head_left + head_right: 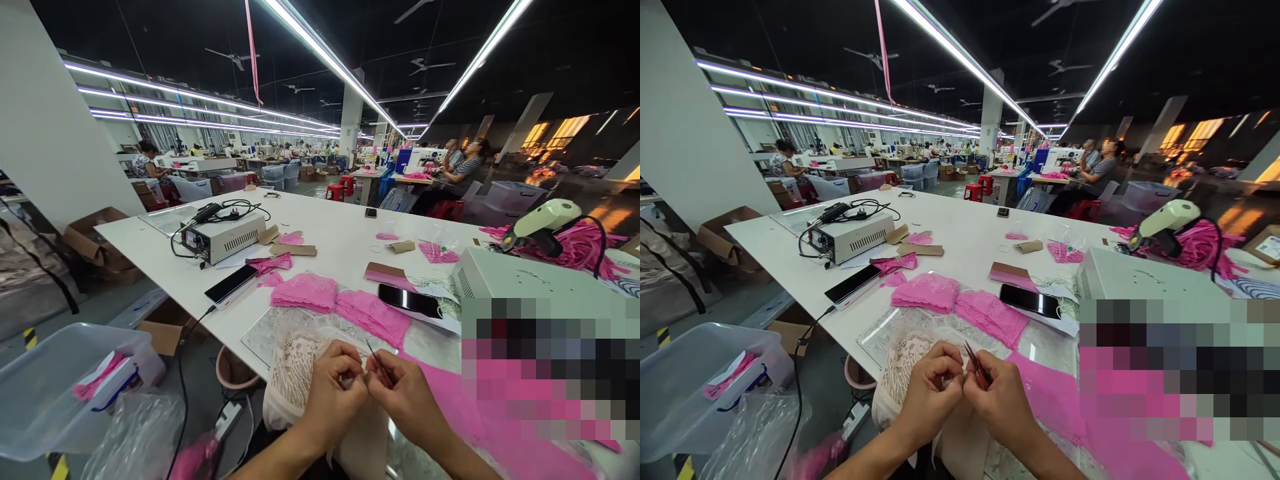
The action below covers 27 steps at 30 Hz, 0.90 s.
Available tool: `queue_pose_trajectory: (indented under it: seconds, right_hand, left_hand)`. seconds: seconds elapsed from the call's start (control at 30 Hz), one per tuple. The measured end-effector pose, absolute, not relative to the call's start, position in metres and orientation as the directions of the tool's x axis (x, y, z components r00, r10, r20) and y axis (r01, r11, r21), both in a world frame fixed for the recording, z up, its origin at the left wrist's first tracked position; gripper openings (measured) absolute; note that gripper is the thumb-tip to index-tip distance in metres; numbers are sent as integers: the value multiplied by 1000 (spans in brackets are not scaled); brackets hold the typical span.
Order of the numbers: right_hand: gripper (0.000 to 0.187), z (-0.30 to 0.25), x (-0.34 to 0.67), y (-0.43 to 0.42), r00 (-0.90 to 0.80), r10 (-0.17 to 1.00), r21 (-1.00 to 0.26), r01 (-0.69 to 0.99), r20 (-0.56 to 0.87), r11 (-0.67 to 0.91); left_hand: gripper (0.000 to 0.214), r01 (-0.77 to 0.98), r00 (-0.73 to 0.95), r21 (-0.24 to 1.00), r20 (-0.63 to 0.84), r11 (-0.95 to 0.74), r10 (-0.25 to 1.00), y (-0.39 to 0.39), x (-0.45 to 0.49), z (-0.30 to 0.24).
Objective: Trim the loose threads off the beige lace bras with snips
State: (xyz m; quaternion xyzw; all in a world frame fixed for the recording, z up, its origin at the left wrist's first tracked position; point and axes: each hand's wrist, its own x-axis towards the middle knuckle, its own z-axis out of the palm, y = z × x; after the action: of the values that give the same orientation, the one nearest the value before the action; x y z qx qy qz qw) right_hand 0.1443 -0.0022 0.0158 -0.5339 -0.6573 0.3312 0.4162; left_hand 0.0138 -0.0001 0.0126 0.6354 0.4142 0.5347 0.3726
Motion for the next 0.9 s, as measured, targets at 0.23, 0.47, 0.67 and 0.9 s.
queue_pose_trajectory:
  seconds: [0.23, 0.47, 0.67, 0.9]
  right_hand:
    - [13, 3, 142, 0, -65, 998, -985, 167, 23, 34]
    - [17, 7, 148, -1, -65, 997, -986, 162, 35, 45]
    - [17, 12, 151, -8, -71, 987, -940, 302, 141, 156]
    - [9, -15, 160, -24, -63, 846, -709, 515, 529, 482]
  left_hand:
    - [15, -41, 91, 971, 238, -235, 967, 3, 11, 6]
    - [14, -16, 121, 971, 237, -237, 964, 3, 7, 13]
    - [13, 102, 121, 928, 347, -359, 930, -1, 7, 9]
    - [12, 151, 233, 886, 399, -438, 887, -10, -1, -3]
